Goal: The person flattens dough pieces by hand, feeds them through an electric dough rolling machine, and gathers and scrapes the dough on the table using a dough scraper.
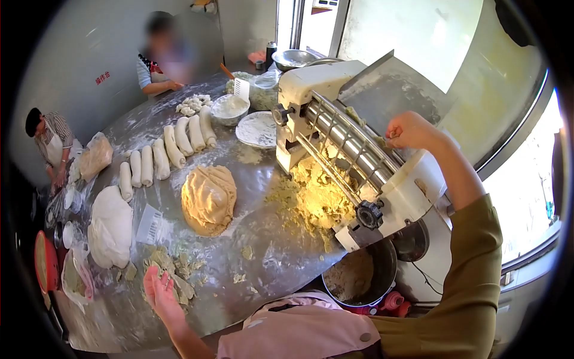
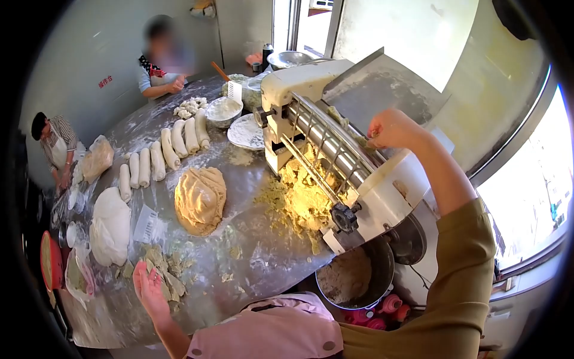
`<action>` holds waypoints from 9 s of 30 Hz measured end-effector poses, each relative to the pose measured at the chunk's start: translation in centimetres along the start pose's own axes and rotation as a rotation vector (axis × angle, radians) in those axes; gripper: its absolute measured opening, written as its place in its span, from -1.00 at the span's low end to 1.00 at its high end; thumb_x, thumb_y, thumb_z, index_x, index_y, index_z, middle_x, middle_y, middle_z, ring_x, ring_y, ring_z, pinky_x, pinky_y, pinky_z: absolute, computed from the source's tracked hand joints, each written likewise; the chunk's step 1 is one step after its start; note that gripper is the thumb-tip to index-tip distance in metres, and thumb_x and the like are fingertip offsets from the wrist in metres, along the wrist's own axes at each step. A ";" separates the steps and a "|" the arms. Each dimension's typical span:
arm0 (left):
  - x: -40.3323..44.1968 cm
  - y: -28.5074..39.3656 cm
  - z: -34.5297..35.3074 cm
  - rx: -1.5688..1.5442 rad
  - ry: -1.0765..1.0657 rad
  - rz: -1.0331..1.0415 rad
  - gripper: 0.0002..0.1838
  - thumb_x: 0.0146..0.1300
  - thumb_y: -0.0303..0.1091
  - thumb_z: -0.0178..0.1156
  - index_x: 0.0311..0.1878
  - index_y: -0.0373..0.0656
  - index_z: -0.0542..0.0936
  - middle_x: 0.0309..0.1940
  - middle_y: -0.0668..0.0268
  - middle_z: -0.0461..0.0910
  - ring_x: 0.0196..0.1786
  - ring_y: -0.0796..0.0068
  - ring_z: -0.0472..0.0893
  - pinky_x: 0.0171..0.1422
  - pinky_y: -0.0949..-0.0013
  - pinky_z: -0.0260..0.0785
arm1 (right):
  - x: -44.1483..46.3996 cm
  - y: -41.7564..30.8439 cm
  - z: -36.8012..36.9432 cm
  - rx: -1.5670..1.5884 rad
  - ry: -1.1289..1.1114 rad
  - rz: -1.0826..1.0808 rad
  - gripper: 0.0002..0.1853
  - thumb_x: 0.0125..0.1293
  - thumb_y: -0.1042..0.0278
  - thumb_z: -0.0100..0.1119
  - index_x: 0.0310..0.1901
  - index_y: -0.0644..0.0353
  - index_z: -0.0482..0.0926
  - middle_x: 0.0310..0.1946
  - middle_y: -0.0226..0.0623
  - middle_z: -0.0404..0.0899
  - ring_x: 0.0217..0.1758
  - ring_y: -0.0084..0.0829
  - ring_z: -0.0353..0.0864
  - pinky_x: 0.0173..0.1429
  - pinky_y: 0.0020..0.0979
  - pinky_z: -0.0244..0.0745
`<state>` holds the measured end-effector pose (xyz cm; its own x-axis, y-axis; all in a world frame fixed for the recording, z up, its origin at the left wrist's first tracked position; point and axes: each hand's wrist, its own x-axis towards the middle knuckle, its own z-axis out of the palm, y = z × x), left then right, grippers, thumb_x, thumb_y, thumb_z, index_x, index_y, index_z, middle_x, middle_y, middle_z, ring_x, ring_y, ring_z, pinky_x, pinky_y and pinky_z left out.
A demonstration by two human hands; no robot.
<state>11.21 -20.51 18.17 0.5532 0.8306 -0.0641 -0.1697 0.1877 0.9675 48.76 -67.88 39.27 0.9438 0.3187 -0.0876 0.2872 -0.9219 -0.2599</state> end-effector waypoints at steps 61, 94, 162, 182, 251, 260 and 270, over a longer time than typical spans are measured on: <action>0.0 -2.6 5.0 0.134 -0.066 0.039 -0.71 0.44 -0.22 0.01 0.15 -0.04 0.46 0.07 0.46 0.47 0.01 0.53 0.45 0.07 0.43 0.24 | 10.2 -2.0 2.2 -0.271 0.047 -0.263 -0.82 0.00 0.35 0.26 -0.32 0.08 0.72 -0.41 -0.17 0.66 -0.31 -0.16 0.64 -0.22 -0.25 0.51; -1.9 -2.4 6.5 0.146 -0.105 0.043 -0.70 0.44 -0.33 -0.02 0.17 -0.15 0.44 0.07 0.39 0.44 0.01 0.50 0.46 0.08 0.42 0.26 | 8.8 -0.7 2.8 -0.395 0.043 -0.377 -0.81 0.06 0.30 0.09 -0.40 0.13 0.68 -0.45 -0.09 0.62 -0.32 -0.03 0.60 -0.24 -0.14 0.49; 25.1 -11.8 -27.9 1.233 0.350 0.116 -0.34 0.16 0.08 0.19 0.18 -0.24 0.42 0.22 -0.04 0.39 0.35 -0.15 0.25 0.40 0.00 0.09 | -7.6 -35.7 43.9 0.368 -0.368 -0.428 -0.77 0.34 0.34 0.08 -0.05 0.22 0.57 -0.16 -0.07 0.63 -0.15 -0.20 0.65 -0.03 -0.32 0.50; 16.3 -10.8 -23.9 0.983 -0.124 0.319 -0.22 0.13 0.07 0.30 0.31 -0.20 0.33 0.21 -0.04 0.32 0.29 -0.11 0.26 0.37 0.02 0.13 | 1.9 -60.2 50.8 0.097 -0.599 -0.925 -0.46 0.33 -0.02 0.03 0.16 0.26 0.45 0.11 -0.01 0.50 0.21 -0.04 0.44 0.29 -0.19 0.34; -0.1 -9.3 4.7 0.624 -0.431 0.276 -0.46 0.12 -0.50 0.28 0.21 -0.19 0.41 0.32 0.08 0.21 0.21 0.17 0.43 0.23 0.20 0.27 | 1.8 -4.5 -1.2 -0.103 0.484 0.076 -0.51 0.00 -0.07 0.33 -0.23 0.23 0.62 -0.31 -0.11 0.65 -0.20 -0.14 0.66 -0.09 -0.24 0.53; -1.7 -9.9 4.1 0.700 -0.372 0.198 -0.50 0.16 -0.55 0.24 0.19 -0.23 0.40 0.30 0.15 0.21 0.23 0.19 0.43 0.28 0.21 0.30 | 5.2 -1.8 -0.3 -0.308 0.397 -0.089 -0.58 0.00 0.07 0.31 -0.19 0.22 0.63 -0.27 -0.10 0.65 -0.11 -0.09 0.63 -0.01 -0.22 0.51; -1.0 -11.2 5.7 0.722 -0.373 0.333 -0.54 0.02 -0.52 0.34 0.05 -0.25 0.51 0.17 0.05 0.37 0.12 0.15 0.46 0.07 0.26 0.37 | 7.6 0.4 1.3 -0.514 0.207 -0.056 -0.71 0.05 0.15 0.24 -0.41 0.25 0.68 -0.43 -0.04 0.64 -0.24 -0.04 0.64 -0.09 -0.18 0.53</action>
<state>17.25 -26.41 8.76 0.8188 0.5338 0.2113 0.1179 -0.5166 0.8481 55.80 -65.54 37.26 0.9224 0.3680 0.1175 0.3315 -0.9102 0.2484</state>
